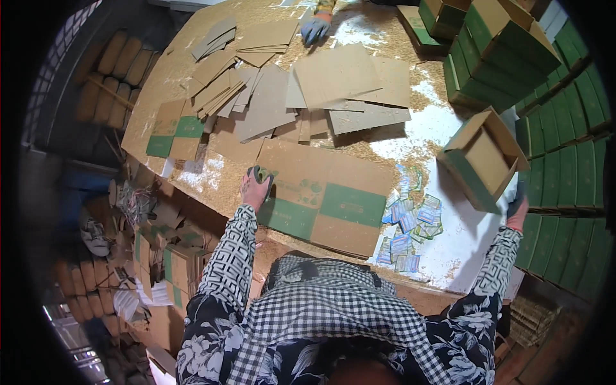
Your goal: The person assembles cardboard boxes by hand, inserts a tray of wood shavings into each one, and stacks the completed boxes into vertical columns.
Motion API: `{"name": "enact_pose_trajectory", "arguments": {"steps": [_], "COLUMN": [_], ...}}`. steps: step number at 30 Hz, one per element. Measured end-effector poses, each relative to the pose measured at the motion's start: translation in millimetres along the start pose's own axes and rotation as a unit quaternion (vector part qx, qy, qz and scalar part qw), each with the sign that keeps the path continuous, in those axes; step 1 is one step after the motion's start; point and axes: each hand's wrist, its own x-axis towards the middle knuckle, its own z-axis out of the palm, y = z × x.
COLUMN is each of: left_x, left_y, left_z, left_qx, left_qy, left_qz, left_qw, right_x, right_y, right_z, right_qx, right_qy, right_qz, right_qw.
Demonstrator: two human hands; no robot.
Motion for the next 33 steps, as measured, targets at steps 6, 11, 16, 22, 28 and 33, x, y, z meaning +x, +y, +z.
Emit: {"name": "enact_pose_trajectory", "arguments": {"steps": [6, 11, 16, 22, 28, 33], "left_x": [42.0, 79.0, 118.3, 140.8, -68.9, -65.5], "left_y": [-27.6, -64.3, -293.2, -233.5, -77.2, -125.9], "left_z": [1.4, -37.7, -82.3, -109.3, -128.9, -84.2], "left_qx": [-0.024, -0.351, -0.009, -0.326, -0.501, -0.353], "left_qy": [0.054, 0.301, 0.338, 0.133, -0.055, -0.551], "left_qz": [-0.069, -0.377, -0.027, 0.008, -0.001, 0.182], "left_qw": [0.996, 0.803, 0.941, 0.936, 0.864, 0.734], "right_x": [-128.0, -260.2, -335.3, -381.4, -394.9, -368.5], "right_y": [14.8, 70.6, 97.3, 92.6, 143.4, 138.7], "right_z": [159.2, 249.2, 315.1, 427.3, 515.5, 478.2], "right_qx": [-0.232, -0.262, -0.281, -0.276, -0.209, -0.219], "right_qy": [-0.100, -0.290, -0.384, -0.373, -0.364, -0.401], "right_qz": [-0.196, 0.004, 0.036, 0.031, 0.137, 0.005], "right_qw": [0.948, 0.920, 0.879, 0.885, 0.897, 0.889]}}
